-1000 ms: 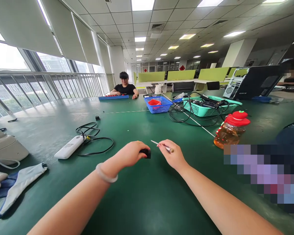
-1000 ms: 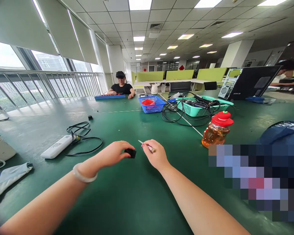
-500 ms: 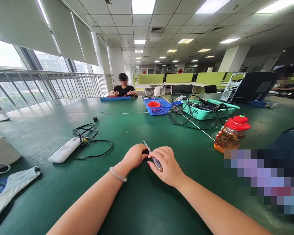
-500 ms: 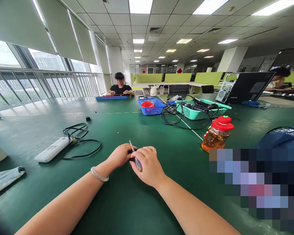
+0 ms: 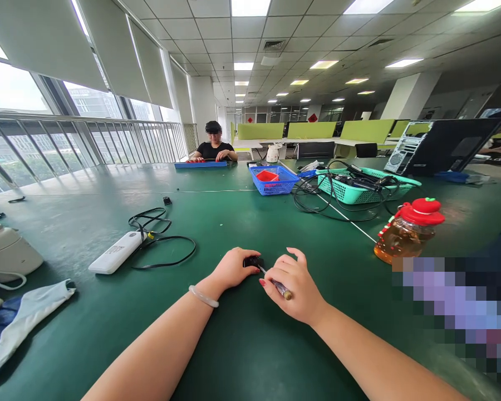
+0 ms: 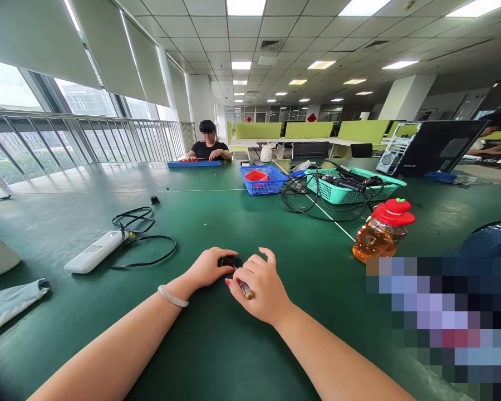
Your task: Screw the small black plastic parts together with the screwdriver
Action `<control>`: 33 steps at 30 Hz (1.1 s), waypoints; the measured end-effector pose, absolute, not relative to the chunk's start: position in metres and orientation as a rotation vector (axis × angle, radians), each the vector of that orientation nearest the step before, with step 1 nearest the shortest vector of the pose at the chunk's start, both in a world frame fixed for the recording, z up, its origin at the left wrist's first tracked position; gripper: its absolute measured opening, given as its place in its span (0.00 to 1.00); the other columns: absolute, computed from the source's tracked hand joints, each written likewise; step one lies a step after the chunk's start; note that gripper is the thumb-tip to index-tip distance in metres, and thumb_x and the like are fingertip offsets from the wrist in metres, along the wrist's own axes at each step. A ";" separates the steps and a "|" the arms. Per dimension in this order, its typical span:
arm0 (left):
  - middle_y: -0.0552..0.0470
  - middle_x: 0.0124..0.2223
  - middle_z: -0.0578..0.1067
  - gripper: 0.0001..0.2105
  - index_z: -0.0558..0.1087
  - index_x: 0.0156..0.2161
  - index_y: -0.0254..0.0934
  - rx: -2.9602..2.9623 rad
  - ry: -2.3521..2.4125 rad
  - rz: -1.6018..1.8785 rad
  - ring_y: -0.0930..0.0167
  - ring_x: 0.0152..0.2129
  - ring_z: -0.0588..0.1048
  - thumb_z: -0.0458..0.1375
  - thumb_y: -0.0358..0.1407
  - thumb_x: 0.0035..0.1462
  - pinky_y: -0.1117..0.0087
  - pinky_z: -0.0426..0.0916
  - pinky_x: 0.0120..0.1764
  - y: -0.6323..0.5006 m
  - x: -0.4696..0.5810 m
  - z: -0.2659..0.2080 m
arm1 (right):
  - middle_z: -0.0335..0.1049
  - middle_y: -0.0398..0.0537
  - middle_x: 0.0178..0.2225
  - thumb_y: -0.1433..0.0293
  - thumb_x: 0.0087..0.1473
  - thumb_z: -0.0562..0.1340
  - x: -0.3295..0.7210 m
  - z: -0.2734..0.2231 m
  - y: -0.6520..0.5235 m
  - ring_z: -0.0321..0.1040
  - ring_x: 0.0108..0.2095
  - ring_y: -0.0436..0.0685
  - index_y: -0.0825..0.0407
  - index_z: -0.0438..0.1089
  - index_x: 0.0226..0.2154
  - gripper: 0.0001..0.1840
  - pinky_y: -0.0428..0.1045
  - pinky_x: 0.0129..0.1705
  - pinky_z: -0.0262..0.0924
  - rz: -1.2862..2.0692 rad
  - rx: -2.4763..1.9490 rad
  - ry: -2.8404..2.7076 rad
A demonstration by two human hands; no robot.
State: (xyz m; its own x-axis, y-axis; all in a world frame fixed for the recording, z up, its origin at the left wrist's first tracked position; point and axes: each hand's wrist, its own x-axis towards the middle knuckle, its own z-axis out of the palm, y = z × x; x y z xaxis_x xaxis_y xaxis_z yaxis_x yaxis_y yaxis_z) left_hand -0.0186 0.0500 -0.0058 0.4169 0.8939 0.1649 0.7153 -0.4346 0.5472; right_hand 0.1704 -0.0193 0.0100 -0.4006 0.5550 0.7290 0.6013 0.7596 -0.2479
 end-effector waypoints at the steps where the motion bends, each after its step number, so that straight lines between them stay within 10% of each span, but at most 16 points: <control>1: 0.51 0.49 0.79 0.20 0.75 0.51 0.44 2.291 1.376 0.619 0.62 0.47 0.75 0.63 0.39 0.51 0.62 0.67 0.52 0.049 -0.018 -0.006 | 0.64 0.38 0.21 0.67 0.60 0.56 0.170 0.009 -0.019 0.62 0.30 0.51 0.50 0.64 0.22 0.15 0.59 0.58 0.43 -0.056 -0.873 -2.106; 33: 0.50 0.49 0.79 0.21 0.74 0.54 0.43 2.355 1.391 0.624 0.62 0.46 0.74 0.61 0.36 0.52 0.62 0.68 0.51 0.047 -0.017 -0.008 | 0.65 0.40 0.23 0.67 0.59 0.57 0.166 0.010 -0.024 0.61 0.28 0.51 0.50 0.66 0.25 0.12 0.62 0.59 0.44 -0.159 -0.850 -2.299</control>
State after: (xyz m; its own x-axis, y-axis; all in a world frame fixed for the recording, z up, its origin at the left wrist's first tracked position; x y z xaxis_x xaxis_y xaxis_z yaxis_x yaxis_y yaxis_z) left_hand -0.0168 0.0473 -0.0084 0.4258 0.8826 0.1992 0.7360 -0.4660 0.4911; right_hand 0.1660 -0.0236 0.0097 -0.5616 0.5333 0.6326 0.6156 0.7802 -0.1113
